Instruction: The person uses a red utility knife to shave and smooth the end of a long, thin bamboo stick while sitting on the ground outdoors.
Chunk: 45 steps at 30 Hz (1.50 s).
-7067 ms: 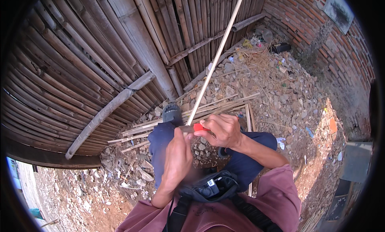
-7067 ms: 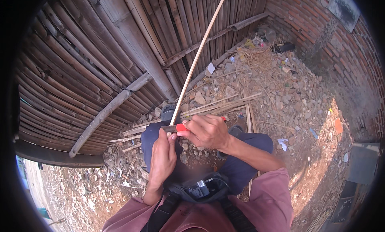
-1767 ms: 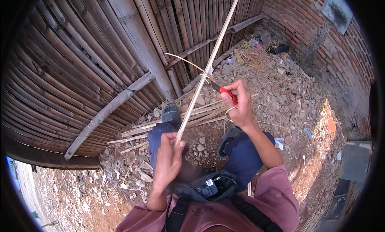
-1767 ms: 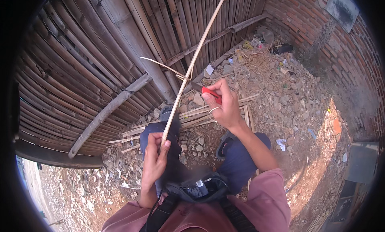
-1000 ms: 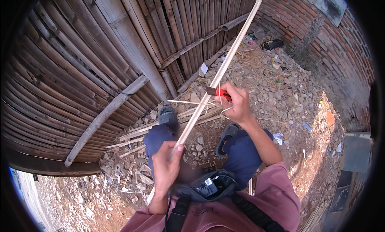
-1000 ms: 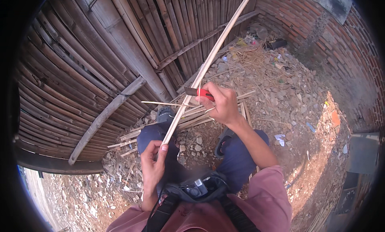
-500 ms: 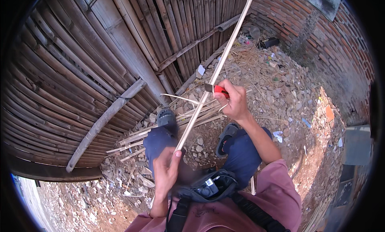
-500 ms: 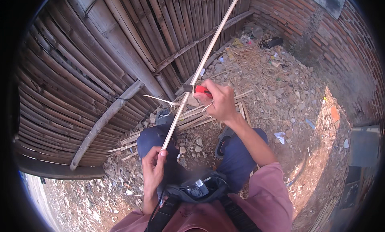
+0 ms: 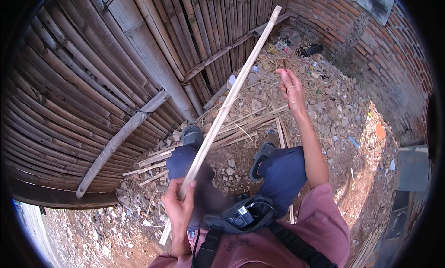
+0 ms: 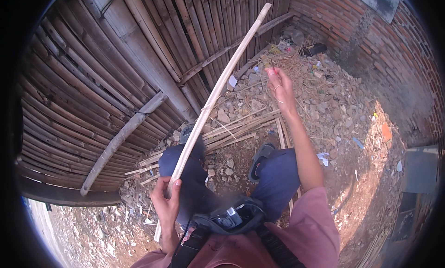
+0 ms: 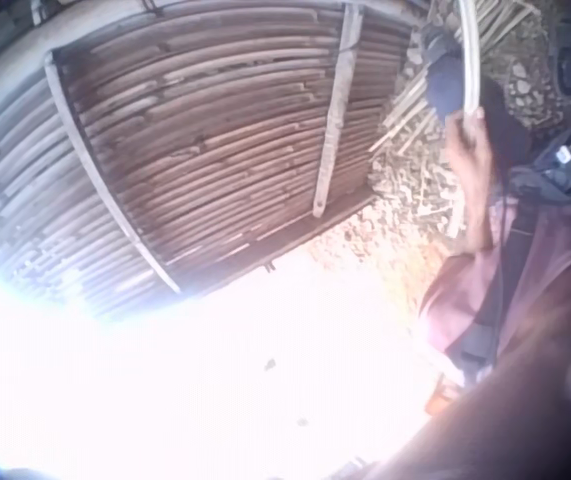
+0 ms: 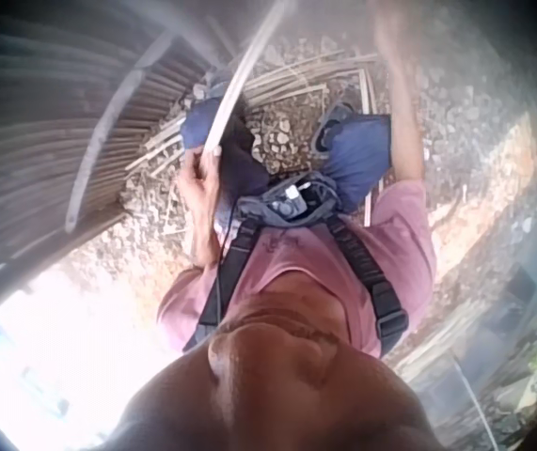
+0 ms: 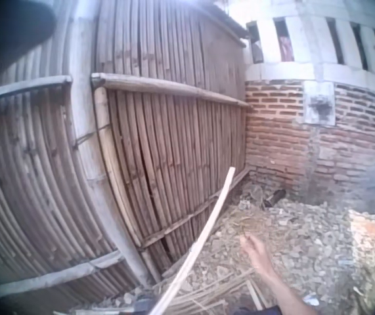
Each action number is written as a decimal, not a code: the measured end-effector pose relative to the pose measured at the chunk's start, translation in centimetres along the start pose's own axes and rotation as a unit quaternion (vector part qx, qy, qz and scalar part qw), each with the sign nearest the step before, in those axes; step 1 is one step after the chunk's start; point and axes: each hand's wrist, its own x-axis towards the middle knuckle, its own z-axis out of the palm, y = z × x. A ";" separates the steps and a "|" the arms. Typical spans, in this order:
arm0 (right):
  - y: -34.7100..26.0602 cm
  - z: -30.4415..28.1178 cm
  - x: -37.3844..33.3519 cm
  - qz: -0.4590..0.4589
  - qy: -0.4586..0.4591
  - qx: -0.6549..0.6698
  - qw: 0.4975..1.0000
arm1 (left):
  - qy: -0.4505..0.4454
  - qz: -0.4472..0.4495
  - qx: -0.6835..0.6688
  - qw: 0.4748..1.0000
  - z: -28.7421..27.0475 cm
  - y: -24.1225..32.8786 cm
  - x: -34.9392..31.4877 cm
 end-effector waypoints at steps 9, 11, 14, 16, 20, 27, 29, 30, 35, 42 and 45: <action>-3.3 3.2 -3.2 0.045 -0.256 0.163 0.952 | -0.215 -0.146 -0.195 0.946 -0.5 -1.2 1.4; -2.6 1.8 -2.3 0.048 -0.356 0.079 0.930 | -0.278 -0.213 -0.258 0.900 -0.6 -1.2 1.4; 1.7 -0.9 -0.5 0.077 -0.428 -0.214 0.875 | -0.401 -0.310 -0.352 0.787 -0.5 -2.9 1.9; 4.1 -0.6 -0.5 0.100 -0.397 -0.573 0.710 | -0.493 -0.357 -0.504 0.613 0.6 -6.1 1.9; 4.1 -0.7 -1.0 0.075 -0.343 -0.482 0.803 | -0.537 -0.378 -0.531 0.536 1.6 -6.8 1.5; 1.0 0.2 -2.7 -0.116 -0.295 -0.284 0.905 | -0.480 -0.332 -0.442 0.681 2.0 -4.7 2.4; 0.4 0.4 -2.3 -0.074 -0.335 -0.150 0.927 | -0.457 -0.323 -0.416 0.717 1.8 -3.9 2.5; 0.2 0.5 -2.0 -0.007 -0.313 -0.091 0.945 | -0.440 -0.309 -0.391 0.747 1.7 -3.5 2.4; -1.4 2.3 -2.8 0.140 -0.280 0.316 0.896 | -0.315 -0.263 -0.302 0.861 1.7 -0.2 1.9; -2.9 5.9 -5.3 0.049 -0.257 0.213 0.941 | -0.259 -0.075 -0.167 0.948 3.0 -1.4 1.7; -2.6 5.8 -5.5 0.051 -0.210 0.205 0.955 | -0.232 -0.035 -0.092 0.968 3.0 -0.5 2.1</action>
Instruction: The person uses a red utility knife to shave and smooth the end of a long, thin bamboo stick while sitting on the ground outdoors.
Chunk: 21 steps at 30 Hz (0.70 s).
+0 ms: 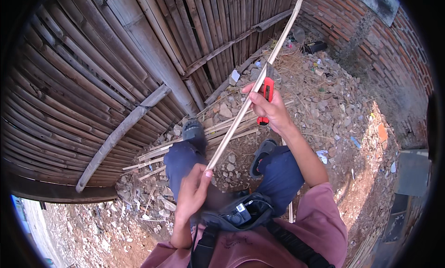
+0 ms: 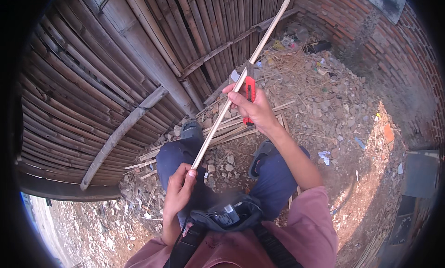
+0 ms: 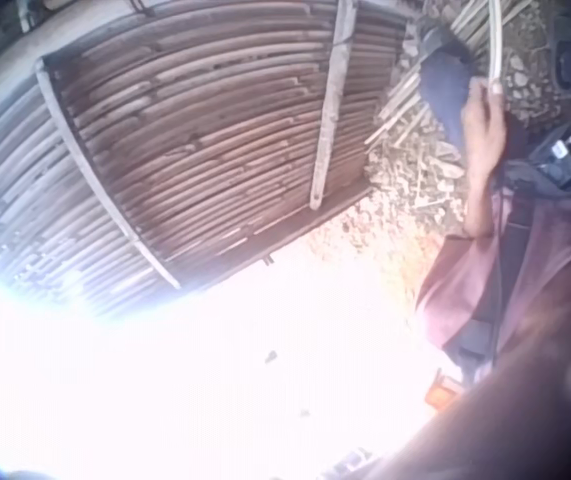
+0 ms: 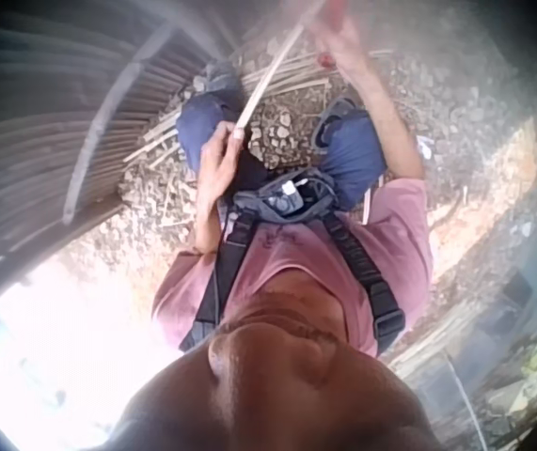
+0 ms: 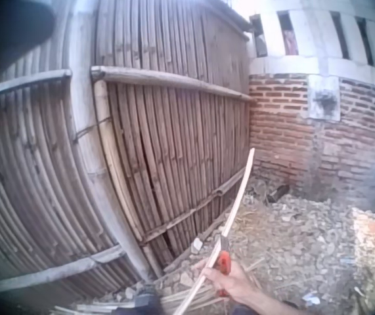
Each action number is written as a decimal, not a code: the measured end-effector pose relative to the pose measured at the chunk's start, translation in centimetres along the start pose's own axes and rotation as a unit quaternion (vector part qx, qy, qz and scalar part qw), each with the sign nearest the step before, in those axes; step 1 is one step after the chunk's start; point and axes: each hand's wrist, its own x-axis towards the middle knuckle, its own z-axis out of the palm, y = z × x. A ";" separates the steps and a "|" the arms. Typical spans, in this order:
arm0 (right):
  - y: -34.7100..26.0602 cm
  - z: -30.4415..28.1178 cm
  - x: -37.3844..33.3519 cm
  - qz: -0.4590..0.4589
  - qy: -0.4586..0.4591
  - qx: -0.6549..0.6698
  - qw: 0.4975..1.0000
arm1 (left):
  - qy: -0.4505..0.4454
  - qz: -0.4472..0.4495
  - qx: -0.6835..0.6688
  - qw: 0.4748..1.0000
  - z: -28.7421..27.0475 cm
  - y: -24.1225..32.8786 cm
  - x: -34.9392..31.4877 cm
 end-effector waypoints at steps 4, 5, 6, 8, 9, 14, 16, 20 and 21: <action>-0.3 -0.4 -0.3 -0.005 0.009 -0.014 1.000 | 0.026 0.044 0.056 0.997 0.7 2.6 0.8; -0.6 -0.3 -0.3 -0.007 0.006 -0.016 1.000 | 0.025 0.038 0.055 0.997 0.6 2.5 0.8; -0.8 -0.1 -0.3 -0.021 0.003 -0.019 1.000 | 0.024 0.033 0.054 0.998 0.5 2.5 0.8; -1.0 0.2 -0.1 -0.048 -0.005 -0.023 0.999 | 0.012 0.029 0.042 0.999 0.3 1.8 0.7; -1.0 -0.1 -0.2 -0.041 -0.009 -0.012 0.999 | 0.004 0.028 0.037 0.999 0.2 1.5 0.7; 2.0 0.1 -0.9 -0.196 0.078 -0.177 0.961 | -0.005 -0.003 -0.033 0.999 0.0 2.1 1.4; 3.1 0.9 -1.5 -0.252 0.044 -0.241 0.936 | 0.012 -0.010 -0.044 0.999 -0.4 2.4 1.5; 3.2 2.8 -3.2 -0.316 -0.039 -0.349 0.881 | 0.025 -0.021 -0.057 0.998 -0.7 3.0 2.1; 3.4 3.3 -3.3 -0.338 -0.055 -0.352 0.871 | 0.028 -0.017 -0.051 0.998 -0.6 3.2 2.2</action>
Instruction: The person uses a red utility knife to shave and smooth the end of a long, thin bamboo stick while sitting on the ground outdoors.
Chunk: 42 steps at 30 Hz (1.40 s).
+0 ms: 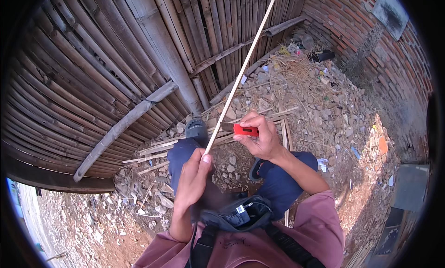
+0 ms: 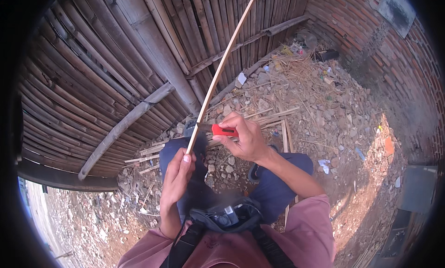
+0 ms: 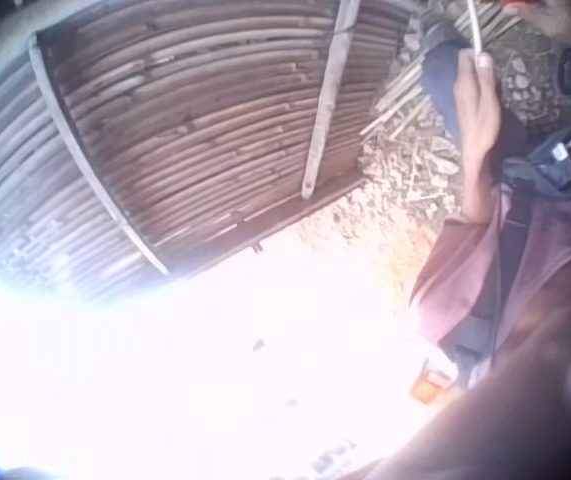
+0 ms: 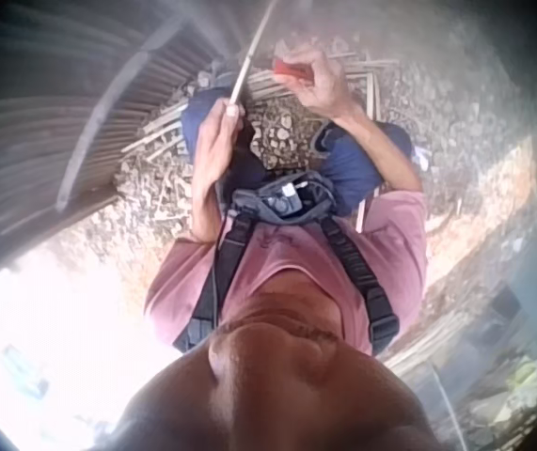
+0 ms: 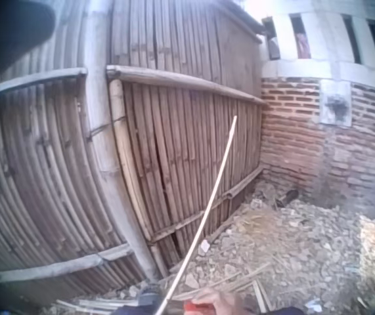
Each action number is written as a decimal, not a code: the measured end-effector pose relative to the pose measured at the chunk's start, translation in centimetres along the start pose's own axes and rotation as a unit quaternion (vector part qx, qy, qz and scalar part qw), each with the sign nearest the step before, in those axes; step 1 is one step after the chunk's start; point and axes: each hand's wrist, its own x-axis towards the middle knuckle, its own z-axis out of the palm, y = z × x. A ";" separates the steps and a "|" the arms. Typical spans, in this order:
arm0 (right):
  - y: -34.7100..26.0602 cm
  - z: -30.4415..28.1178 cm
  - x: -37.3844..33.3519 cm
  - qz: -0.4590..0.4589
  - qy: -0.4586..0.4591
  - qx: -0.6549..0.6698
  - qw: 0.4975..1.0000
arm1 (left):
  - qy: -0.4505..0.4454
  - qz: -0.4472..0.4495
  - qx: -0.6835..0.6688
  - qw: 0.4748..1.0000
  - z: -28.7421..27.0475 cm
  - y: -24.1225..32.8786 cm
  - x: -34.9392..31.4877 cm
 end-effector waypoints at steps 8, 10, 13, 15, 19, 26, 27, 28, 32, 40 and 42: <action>-1.4 1.9 -0.1 -0.050 -0.007 -0.019 0.999 | 0.006 0.051 0.031 0.998 0.8 1.4 0.6; -1.4 2.0 -0.3 -0.055 -0.006 -0.014 0.998 | -0.005 0.045 0.017 0.999 0.7 0.5 0.8; -1.4 2.2 -0.5 -0.071 -0.008 -0.017 0.997 | -0.038 0.039 -0.020 0.998 0.8 0.2 0.9; -1.5 2.3 -0.7 -0.072 -0.013 -0.020 0.997 | -0.033 0.056 -0.019 0.998 0.9 0.6 0.8; -2.2 2.2 -0.3 -0.073 -0.026 -0.034 0.996 | -0.005 0.088 0.006 0.996 0.8 0.2 0.9; -2.5 2.4 -0.8 -0.059 -0.032 -0.054 0.996 | -0.007 0.068 0.035 0.997 0.7 0.9 1.3; -2.5 2.5 -0.8 -0.060 -0.030 -0.058 0.996 | -0.006 0.069 0.039 0.997 0.8 1.1 1.3; -2.5 2.5 -0.8 -0.062 -0.029 -0.062 0.996 | -0.004 0.069 0.043 0.997 0.8 1.3 1.2; -2.9 2.3 -0.6 -0.065 -0.026 -0.080 0.994 | 0.009 0.067 0.062 0.996 1.0 1.7 1.0; -2.1 1.2 0.4 -0.005 0.065 -0.068 0.996 | 0.048 0.051 0.089 0.994 1.3 2.4 0.4; -1.5 0.8 0.5 0.024 0.085 -0.066 0.994 | 0.056 0.051 0.087 0.993 1.1 2.0 0.4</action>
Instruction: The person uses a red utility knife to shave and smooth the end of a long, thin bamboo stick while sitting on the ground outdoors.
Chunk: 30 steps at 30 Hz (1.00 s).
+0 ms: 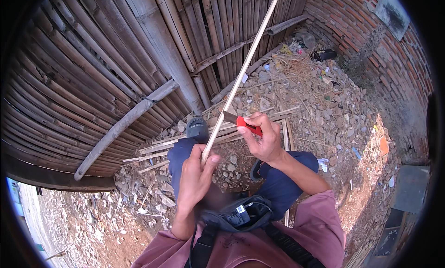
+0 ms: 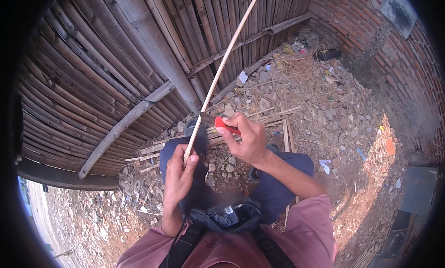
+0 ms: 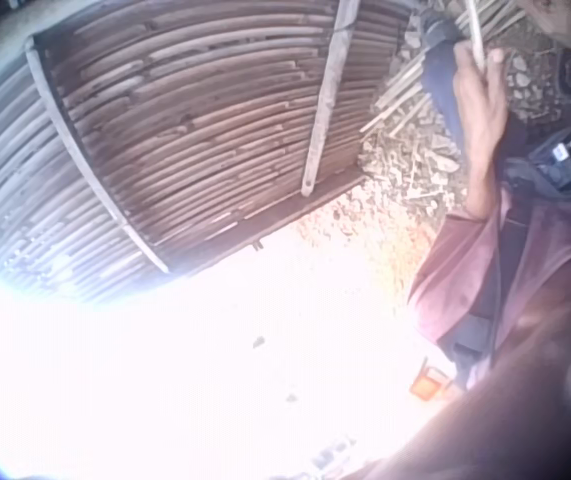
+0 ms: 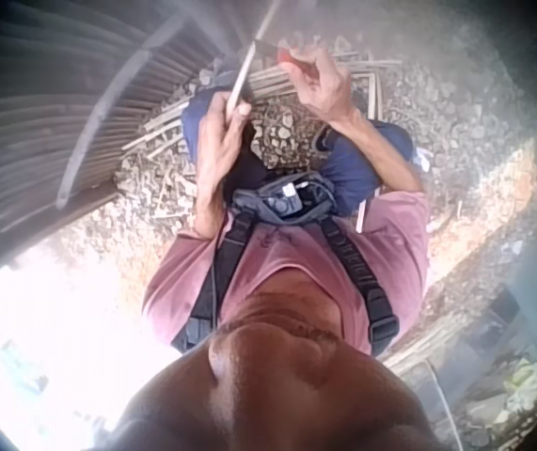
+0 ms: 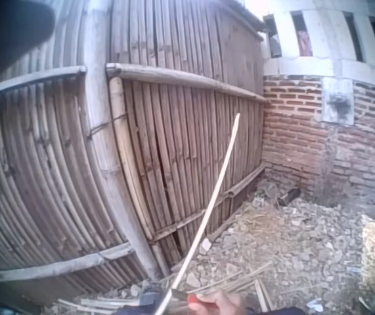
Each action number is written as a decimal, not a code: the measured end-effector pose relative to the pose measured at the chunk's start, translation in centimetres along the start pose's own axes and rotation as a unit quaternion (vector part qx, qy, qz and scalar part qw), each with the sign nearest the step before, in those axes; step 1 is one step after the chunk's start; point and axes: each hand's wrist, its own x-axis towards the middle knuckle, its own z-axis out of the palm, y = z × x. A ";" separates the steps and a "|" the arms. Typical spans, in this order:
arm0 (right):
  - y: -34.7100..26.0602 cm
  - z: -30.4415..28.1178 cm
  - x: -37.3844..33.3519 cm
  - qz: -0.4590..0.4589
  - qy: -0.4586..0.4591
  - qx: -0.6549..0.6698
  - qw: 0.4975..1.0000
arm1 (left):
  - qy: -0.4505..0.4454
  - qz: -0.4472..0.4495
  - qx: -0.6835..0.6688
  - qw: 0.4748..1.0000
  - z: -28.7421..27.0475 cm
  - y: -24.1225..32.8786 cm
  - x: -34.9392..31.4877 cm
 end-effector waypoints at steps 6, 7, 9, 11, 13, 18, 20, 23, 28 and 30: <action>-1.8 0.6 -1.0 -0.091 -0.095 -0.019 0.991 | 0.017 0.023 -0.027 0.999 0.3 -0.4 0.2; -2.2 0.7 -1.2 -0.093 -0.102 -0.019 0.990 | 0.024 0.040 -0.040 0.998 0.5 -0.5 0.2; -2.6 1.0 -1.6 -0.096 -0.114 -0.020 0.989 | 0.019 0.039 -0.044 0.998 0.3 -0.5 0.2; -2.6 1.0 -1.6 -0.090 -0.117 -0.021 0.989 | 0.019 0.036 -0.043 0.998 0.1 -0.7 0.4; -2.7 1.1 -1.6 -0.086 -0.114 -0.016 0.990 | 0.020 0.029 -0.035 0.999 -0.1 -1.2 0.5; -2.6 1.1 -1.9 -0.082 -0.112 -0.018 0.990 | -0.004 -0.003 -0.058 0.998 -0.5 -1.3 0.6; -2.7 1.0 -1.8 -0.081 -0.113 -0.021 0.990 | -0.014 -0.008 -0.089 0.996 -0.7 -1.2 0.5; -2.9 1.0 -1.6 -0.080 -0.109 -0.017 0.991 | -0.023 -0.002 -0.139 0.990 -1.2 -1.1 0.5; -2.8 1.0 -1.7 -0.081 -0.104 -0.015 0.991 | -0.032 0.019 -0.157 0.987 -1.1 -1.3 0.6; -2.8 0.9 -1.6 -0.082 -0.105 -0.016 0.991 | -0.024 0.027 -0.099 0.994 -1.1 -1.1 0.6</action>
